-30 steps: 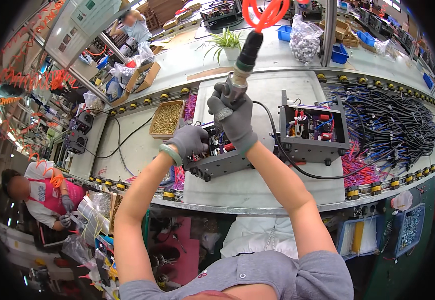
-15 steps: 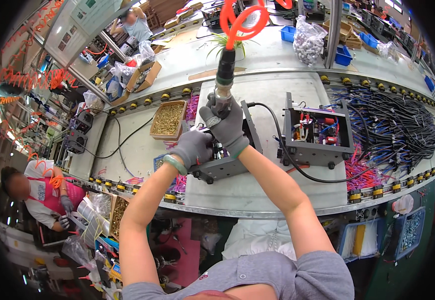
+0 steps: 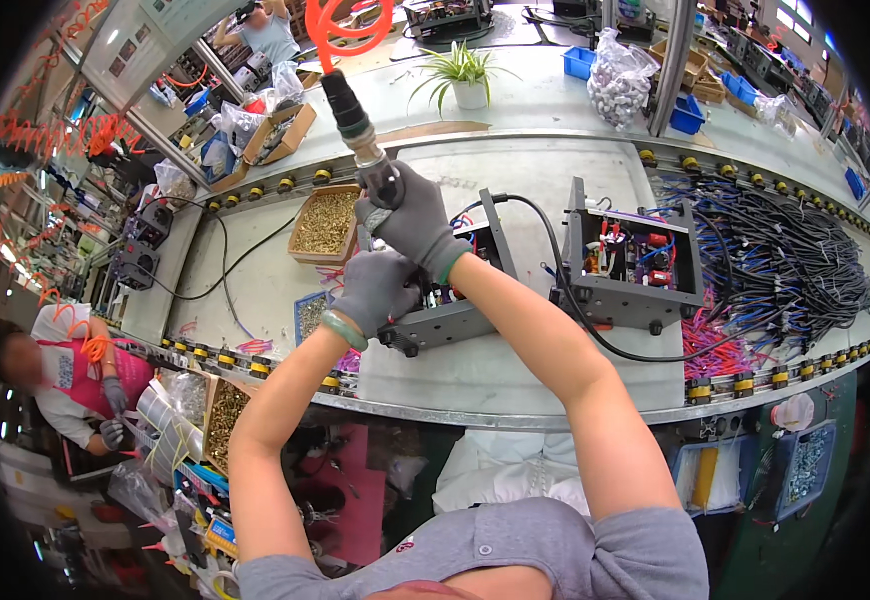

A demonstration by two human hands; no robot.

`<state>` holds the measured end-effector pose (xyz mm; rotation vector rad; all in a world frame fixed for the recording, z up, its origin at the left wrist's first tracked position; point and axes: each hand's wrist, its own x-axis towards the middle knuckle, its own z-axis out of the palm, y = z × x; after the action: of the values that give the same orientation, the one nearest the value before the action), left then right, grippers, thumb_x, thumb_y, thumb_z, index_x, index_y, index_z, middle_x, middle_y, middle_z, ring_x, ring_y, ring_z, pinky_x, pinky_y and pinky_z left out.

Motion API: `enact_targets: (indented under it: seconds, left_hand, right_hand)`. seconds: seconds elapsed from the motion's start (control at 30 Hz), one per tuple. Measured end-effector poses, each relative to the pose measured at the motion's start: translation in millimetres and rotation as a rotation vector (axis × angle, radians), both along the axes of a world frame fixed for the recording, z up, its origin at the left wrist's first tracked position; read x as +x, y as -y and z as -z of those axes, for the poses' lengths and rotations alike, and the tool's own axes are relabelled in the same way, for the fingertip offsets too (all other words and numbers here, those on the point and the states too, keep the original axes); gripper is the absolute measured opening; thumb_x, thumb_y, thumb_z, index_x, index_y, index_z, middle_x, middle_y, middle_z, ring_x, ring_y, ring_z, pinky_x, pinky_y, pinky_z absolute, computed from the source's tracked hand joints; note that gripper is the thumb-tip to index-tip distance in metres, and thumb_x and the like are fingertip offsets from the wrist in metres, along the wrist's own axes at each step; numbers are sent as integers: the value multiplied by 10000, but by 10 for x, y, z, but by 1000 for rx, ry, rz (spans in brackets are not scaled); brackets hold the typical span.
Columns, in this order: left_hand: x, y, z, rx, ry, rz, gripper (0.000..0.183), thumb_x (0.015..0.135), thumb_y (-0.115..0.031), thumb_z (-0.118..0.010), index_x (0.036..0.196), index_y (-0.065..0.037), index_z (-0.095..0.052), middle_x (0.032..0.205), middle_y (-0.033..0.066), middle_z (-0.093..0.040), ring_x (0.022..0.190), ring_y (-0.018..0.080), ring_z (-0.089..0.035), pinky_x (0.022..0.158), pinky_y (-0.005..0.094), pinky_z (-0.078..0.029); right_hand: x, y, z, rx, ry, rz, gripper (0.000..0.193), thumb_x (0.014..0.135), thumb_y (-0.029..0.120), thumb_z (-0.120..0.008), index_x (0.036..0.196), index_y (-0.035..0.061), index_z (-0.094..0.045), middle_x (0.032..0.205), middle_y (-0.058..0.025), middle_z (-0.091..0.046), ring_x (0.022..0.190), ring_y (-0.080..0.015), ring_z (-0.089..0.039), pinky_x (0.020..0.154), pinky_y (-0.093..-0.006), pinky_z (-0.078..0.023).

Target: The person assembles electronic components into a metal chassis using a pneumatic screwdriver and pliers. They connect wires, secure internal parts, and fasten screws to the chassis, working on multiple units at a factory workstation.

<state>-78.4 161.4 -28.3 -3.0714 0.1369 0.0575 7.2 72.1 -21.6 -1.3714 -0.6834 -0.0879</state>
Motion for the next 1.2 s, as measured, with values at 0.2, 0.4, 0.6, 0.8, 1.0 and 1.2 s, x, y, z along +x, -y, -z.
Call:
enact_targets:
  seconds: [0.2,0.4,0.6,0.8,1.0,1.2]
  left_hand:
    - [-172,-101,95,-245,311,-140,192,808,-267,-635,872,-99,-701,766,87,-679,751,267,-678,623,397,-520]
    - [-623,-743,303,-1955,441,-437,194,918,-122,-506,1052,-50,-627,846,26,-584,689,108,-534,485,243,-407]
    - [-1706,72,639,-2382,70,-790,355,997,-291,-520,1231,-24,-512,839,18,-581,483,60,-398,385,188,-289]
    - [-1622,1012,956,-2258,-294,-593,262,1013,-280,-480,1080,-37,-554,674,-25,-441,475,67,-348,463,218,-317]
    - [-1509,1143,731,-2439,-322,-602,356,1009,-287,-501,1249,-26,-537,781,-9,-534,552,70,-426,541,204,-379]
    - [-1508,1249,786,-2617,-438,-560,286,1039,-308,-435,1108,-63,-565,638,-10,-507,427,69,-351,423,205,-300]
  right_hand:
    - [-104,21,-28,-127,95,-56,379,746,266,-774,1022,56,-622,774,-47,-664,701,-121,-623,699,-305,-519]
    - [-106,114,-129,-30,-23,-127,342,764,165,-776,1040,43,-614,805,3,-618,729,-69,-558,694,-253,-490]
    - [-848,917,-586,530,-178,-413,244,881,61,-675,1102,103,-582,954,-89,-572,811,-200,-612,635,-323,-521]
    - [-1420,1441,-134,606,-319,-275,546,756,280,-842,1161,76,-539,950,-93,-584,751,-208,-655,654,-371,-565]
    - [-1647,1737,38,598,-434,-146,563,751,322,-845,1160,103,-527,940,-65,-560,740,-163,-635,757,-351,-535]
    - [-1709,1843,13,691,-477,-22,565,757,363,-833,1160,111,-527,940,-49,-542,752,-150,-598,769,-364,-512]
